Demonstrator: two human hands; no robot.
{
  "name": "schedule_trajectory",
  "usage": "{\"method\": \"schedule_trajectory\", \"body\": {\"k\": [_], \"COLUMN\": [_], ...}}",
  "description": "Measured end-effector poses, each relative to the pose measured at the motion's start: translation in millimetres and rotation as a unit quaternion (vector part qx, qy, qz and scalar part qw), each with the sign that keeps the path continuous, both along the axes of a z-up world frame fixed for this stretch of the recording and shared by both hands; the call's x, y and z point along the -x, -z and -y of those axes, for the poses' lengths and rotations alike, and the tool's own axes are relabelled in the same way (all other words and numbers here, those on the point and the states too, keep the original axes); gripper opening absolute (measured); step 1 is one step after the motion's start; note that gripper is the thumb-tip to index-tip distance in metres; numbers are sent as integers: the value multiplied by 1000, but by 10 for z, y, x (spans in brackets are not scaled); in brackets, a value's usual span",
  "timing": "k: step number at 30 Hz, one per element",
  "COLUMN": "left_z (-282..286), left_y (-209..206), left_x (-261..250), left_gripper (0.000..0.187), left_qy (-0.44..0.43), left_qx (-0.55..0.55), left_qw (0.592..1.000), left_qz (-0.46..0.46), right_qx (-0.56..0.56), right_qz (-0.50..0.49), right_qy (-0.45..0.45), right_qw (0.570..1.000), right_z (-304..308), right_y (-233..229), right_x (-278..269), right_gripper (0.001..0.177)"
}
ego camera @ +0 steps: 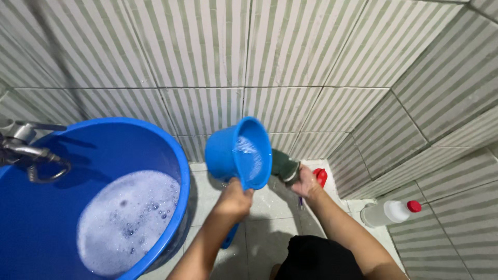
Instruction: The person cleans a tiled wall in a bathroom using a blue scoop to pour soapy water from a large basin onto the surface. They scrub the tiles with a sponge and later use a toothbrush to clean the grout lines.
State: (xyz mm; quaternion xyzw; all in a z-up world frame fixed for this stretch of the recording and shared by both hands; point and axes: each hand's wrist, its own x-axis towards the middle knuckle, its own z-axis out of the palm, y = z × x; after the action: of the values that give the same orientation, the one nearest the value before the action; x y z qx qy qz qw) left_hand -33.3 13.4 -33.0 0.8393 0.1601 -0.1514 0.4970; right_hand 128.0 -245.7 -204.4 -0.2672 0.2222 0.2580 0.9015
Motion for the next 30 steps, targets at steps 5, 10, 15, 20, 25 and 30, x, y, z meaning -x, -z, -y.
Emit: {"method": "schedule_trajectory", "body": {"k": [5,10,15,20,25,30], "left_z": [151,-112,-467,-523,-524,-530], "left_y": [30,90,-48,15,129,24], "left_x": [-79,-156,-92,-66,-55,9], "left_gripper": [44,29,16,19,20,20], "left_qy": [43,-61,-111,-87,-93,-84], "left_qx": [-95,195,515,521,511,525], "left_qw": [994,978,848,845,846,837], "left_qz": [43,37,-64,-81,-118,-131], "right_qx": [86,157,530,639,755,754], "right_qz": [3,51,456,651,580,636], "right_qy": [-169,-151,-70,231,302,113], "right_qw": [982,975,712,338,43,118], "right_z": [-175,-181,-46,-348,-652,-465], "right_y": [147,-44,-1914,-3815,-3122,-1721], "right_x": [152,-95,-452,-395,-1061,-712], "right_gripper": [50,40,61,73,75,64]}}
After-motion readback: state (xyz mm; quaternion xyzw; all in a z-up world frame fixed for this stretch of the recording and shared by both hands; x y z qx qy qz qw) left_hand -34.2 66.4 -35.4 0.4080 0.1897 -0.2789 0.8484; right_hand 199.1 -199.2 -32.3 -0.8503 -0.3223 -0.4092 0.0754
